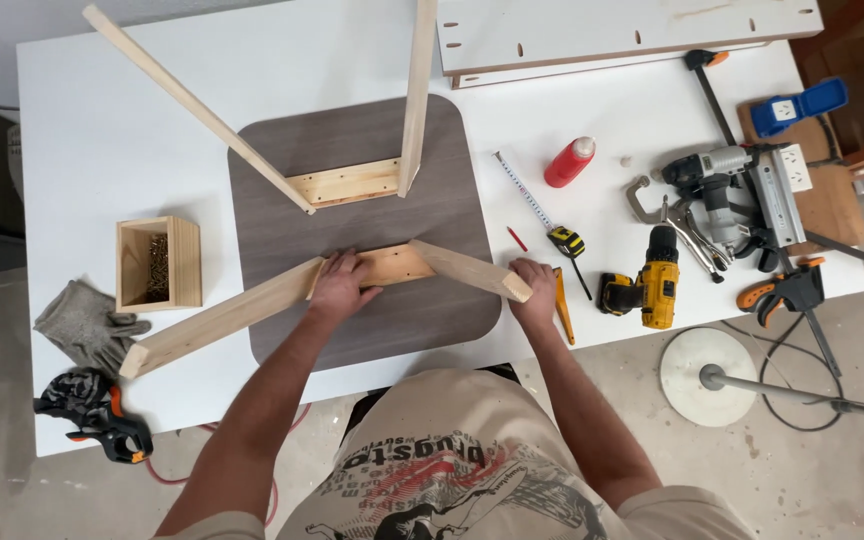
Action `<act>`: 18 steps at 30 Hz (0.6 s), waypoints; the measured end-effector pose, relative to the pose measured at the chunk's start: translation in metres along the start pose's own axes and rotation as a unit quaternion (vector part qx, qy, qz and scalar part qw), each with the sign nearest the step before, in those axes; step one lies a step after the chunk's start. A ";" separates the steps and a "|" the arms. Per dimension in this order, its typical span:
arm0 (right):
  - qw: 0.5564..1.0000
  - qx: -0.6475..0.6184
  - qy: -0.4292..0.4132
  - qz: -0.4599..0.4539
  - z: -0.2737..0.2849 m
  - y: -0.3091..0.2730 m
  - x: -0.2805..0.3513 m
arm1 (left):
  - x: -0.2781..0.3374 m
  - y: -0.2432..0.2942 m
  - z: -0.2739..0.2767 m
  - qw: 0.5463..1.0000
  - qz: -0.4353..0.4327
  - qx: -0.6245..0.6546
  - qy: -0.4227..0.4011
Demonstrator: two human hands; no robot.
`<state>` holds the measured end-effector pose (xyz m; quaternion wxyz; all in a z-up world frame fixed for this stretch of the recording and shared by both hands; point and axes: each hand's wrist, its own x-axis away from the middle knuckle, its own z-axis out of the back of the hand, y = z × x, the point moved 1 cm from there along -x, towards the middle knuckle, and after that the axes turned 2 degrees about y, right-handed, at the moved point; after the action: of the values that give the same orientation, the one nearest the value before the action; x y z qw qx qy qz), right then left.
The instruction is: Assembling a wooden furniture piece by measuring, applying glue, and drilling screws into the frame.
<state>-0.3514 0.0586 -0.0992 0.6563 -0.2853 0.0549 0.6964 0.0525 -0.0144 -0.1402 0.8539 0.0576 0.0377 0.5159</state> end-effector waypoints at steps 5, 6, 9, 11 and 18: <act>0.997 -0.032 0.028 -0.064 0.013 -0.026 0.058 | -0.008 -0.007 0.008 0.997 -0.063 0.020 0.033; 0.994 -0.056 0.004 -0.092 0.010 -0.024 0.074 | -0.010 -0.005 0.015 0.996 -0.065 0.039 0.035; 0.984 -0.063 -0.018 -0.168 0.013 -0.029 0.103 | -0.016 -0.011 0.000 0.996 -0.083 0.039 0.021; 0.973 -0.079 -0.031 -0.213 0.021 -0.033 0.105 | -0.019 -0.011 0.004 0.994 -0.091 0.050 0.016; 0.922 -0.167 -0.031 -0.347 0.038 -0.017 0.056 | -0.004 -0.010 0.029 0.987 -0.102 0.085 0.092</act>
<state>-0.3459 0.1270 -0.0889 0.8011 -0.3703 -0.1846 0.4324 0.0628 -0.0238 -0.1128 0.8868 0.0778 0.1657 0.4244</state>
